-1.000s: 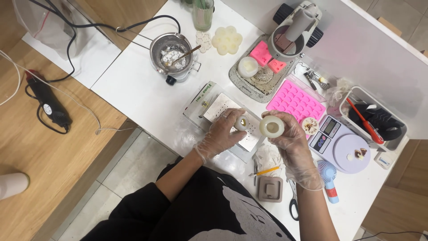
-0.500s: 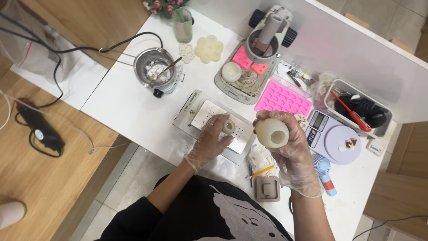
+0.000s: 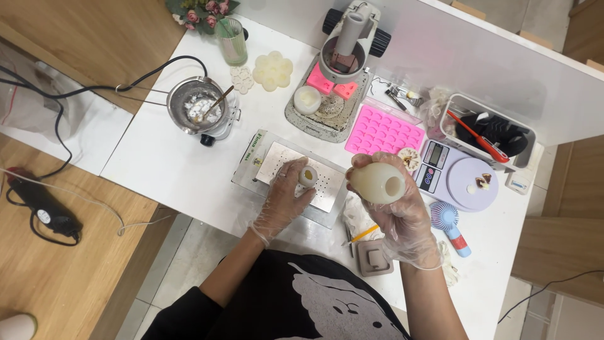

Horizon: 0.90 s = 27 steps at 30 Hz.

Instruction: Scooping wax into a melter, selecting silicone molds from storage, and assembling molds for candle production.

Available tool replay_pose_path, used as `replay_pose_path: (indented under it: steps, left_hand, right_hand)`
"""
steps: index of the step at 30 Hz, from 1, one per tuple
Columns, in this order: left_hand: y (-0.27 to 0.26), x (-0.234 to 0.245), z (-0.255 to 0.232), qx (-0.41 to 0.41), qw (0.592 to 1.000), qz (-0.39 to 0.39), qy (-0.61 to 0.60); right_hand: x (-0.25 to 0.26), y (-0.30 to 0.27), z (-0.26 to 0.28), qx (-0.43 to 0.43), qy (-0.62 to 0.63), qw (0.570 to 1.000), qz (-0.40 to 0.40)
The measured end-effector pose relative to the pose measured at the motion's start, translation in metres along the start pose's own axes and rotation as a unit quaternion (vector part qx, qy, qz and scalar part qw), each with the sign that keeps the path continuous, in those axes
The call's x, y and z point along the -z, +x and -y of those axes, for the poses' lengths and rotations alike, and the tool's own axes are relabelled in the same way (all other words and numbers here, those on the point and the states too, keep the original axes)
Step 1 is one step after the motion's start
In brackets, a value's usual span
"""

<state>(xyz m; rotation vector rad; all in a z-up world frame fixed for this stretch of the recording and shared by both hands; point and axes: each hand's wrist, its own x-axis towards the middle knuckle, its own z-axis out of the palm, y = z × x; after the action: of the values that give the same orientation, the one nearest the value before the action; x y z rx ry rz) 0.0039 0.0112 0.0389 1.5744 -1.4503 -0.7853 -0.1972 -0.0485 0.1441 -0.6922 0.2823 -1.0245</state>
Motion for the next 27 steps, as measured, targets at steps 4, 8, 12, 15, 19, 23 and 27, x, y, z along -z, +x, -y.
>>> replay_pose_path:
  steps: [4, 8, 12, 15, 19, 23, 27]
  left_hand:
    - [0.000, 0.001, -0.003, 0.003, 1.000, -0.003, -0.012]
    - [0.000, 0.000, -0.003, 0.010, 1.000, -0.001, -0.022]
    - [0.000, 0.002, -0.005, 0.010, 1.000, -0.002, -0.017]
    - [0.001, 0.004, -0.007, 0.012, 0.999, -0.004, -0.031]
    - [0.000, 0.003, -0.003, 0.016, 0.999, -0.003, -0.038]
    - [0.002, 0.003, -0.004, 0.016, 0.999, -0.001, -0.044]
    - [0.003, 0.003, -0.007, 0.048, 0.997, 0.003, -0.067]
  right_hand:
    - [0.003, -0.003, -0.001, -0.014, 0.043, 0.999, 0.003]
    - [0.001, -0.004, -0.001, -0.018, 0.044, 0.999, 0.004]
    - [0.005, -0.007, 0.001, -0.017, 0.047, 0.999, -0.007]
    - [0.013, -0.008, 0.004, -0.009, 0.038, 0.999, -0.024]
    - [0.027, -0.015, 0.007, 0.003, 0.005, 0.998, -0.064]
    - [0.025, -0.022, 0.012, 0.004, 0.001, 0.996, -0.086]
    - [0.029, -0.028, 0.011, 0.005, -0.015, 0.994, -0.110]
